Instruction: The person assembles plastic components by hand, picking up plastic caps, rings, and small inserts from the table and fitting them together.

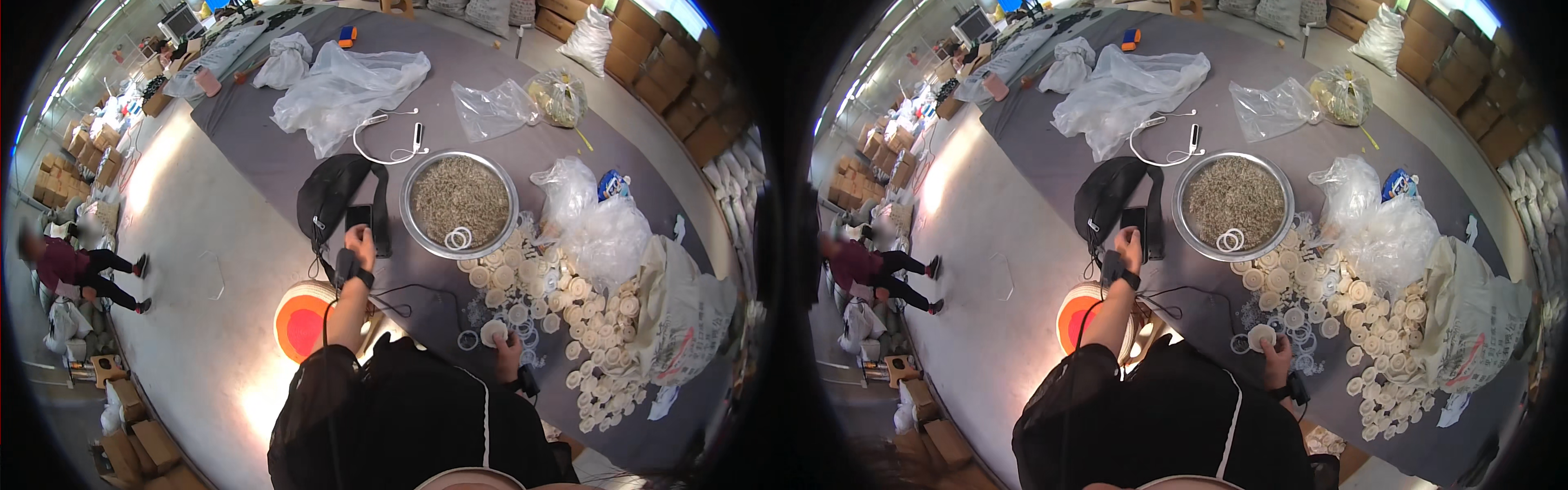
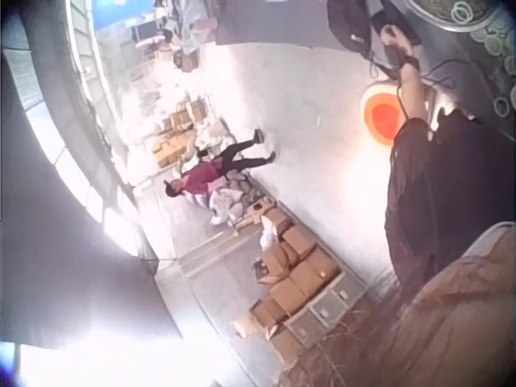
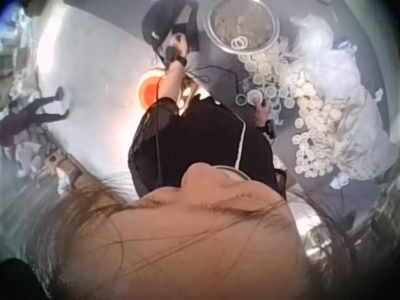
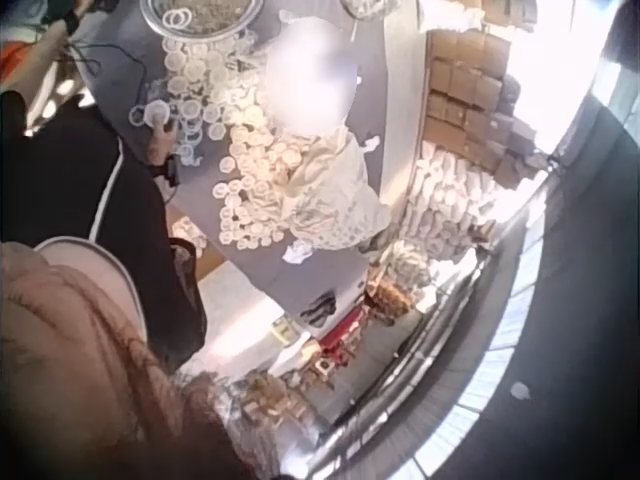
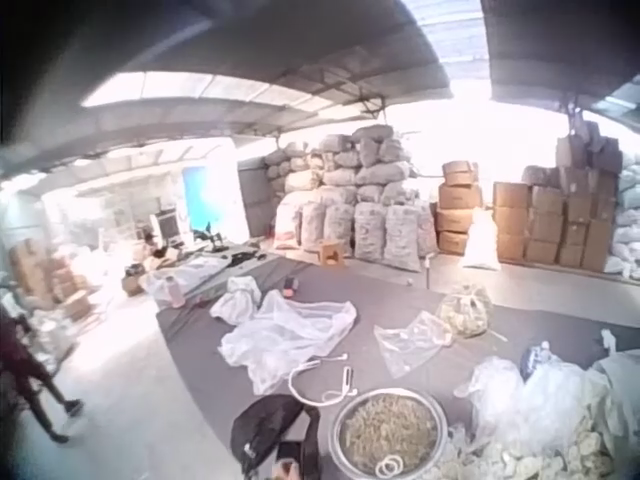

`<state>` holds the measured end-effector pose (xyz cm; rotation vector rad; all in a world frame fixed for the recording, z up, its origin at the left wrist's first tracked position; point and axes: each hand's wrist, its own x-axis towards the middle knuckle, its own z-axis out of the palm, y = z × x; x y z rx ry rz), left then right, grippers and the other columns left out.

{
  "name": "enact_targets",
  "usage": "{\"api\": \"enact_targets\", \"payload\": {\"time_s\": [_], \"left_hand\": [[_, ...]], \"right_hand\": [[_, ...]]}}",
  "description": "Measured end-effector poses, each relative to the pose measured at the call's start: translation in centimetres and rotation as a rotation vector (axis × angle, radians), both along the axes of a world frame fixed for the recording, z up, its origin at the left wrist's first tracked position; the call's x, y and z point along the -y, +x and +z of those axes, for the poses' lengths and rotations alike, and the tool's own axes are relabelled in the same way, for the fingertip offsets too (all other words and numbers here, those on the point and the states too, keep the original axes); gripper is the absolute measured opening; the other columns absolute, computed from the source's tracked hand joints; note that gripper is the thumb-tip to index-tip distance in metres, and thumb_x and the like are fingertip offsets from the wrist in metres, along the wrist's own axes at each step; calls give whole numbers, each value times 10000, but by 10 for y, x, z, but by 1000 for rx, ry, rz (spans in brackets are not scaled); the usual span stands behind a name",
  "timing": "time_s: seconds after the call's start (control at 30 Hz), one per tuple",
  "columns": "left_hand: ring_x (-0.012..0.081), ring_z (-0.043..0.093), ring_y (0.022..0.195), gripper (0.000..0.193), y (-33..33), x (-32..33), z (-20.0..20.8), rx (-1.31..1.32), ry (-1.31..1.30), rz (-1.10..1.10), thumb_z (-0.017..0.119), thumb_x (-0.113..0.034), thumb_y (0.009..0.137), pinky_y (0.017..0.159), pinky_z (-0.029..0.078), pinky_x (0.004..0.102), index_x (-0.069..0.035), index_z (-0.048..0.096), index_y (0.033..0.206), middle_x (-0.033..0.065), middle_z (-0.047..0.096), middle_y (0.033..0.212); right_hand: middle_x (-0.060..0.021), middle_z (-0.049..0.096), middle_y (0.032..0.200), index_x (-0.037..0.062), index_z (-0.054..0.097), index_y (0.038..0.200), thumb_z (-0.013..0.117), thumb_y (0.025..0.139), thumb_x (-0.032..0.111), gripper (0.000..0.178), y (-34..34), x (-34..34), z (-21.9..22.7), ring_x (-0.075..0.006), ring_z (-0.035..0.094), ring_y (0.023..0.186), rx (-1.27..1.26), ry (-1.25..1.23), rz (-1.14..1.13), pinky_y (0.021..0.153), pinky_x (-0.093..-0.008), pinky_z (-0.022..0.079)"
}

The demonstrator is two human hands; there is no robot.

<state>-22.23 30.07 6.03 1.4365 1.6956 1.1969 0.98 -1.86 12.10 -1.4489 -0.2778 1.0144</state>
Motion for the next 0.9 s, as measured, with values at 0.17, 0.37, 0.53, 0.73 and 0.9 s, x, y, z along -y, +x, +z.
{"api": "enact_targets", "payload": {"time_s": [0.17,0.37,0.53,0.73,0.9], "left_hand": [[323,374,1069,749,-21,-18,-40,-726,-200,-44,681,-320,576,896,318,412,-21,346,1175,207,370,1161],[313,342,1113,843,-13,-36,-15,-713,-259,-130,678,-298,529,913,304,415,-21,275,1216,152,352,1207],[332,372,1088,835,-36,-47,-15,-850,-241,-268,673,-325,541,898,327,420,-28,283,1217,174,364,1195],[309,401,1030,772,-26,-47,-28,-912,-112,-139,679,-339,549,846,356,409,-31,333,1167,153,402,1123],[299,411,998,735,-27,-51,-18,-916,-186,-169,687,-333,557,826,364,398,-27,355,1136,144,424,1064]], "right_hand": [[-46,552,838,13,487,893,622,739,110,227,-22,-2,0,-104,523,756,-4,-27,-57,687,-231,413],[-50,561,837,31,497,922,598,754,124,217,-22,18,-47,-130,543,727,-3,4,-167,601,-248,442],[-61,564,845,41,491,940,591,758,129,225,-26,6,-37,-156,559,729,-80,12,-246,577,-280,465],[-66,563,839,38,489,933,598,757,158,240,-30,2,-40,-153,561,706,-50,-15,-189,549,-274,466],[-69,555,840,24,490,923,593,761,168,240,-36,-6,-34,-148,554,712,-42,-7,-145,558,-272,470]]}}
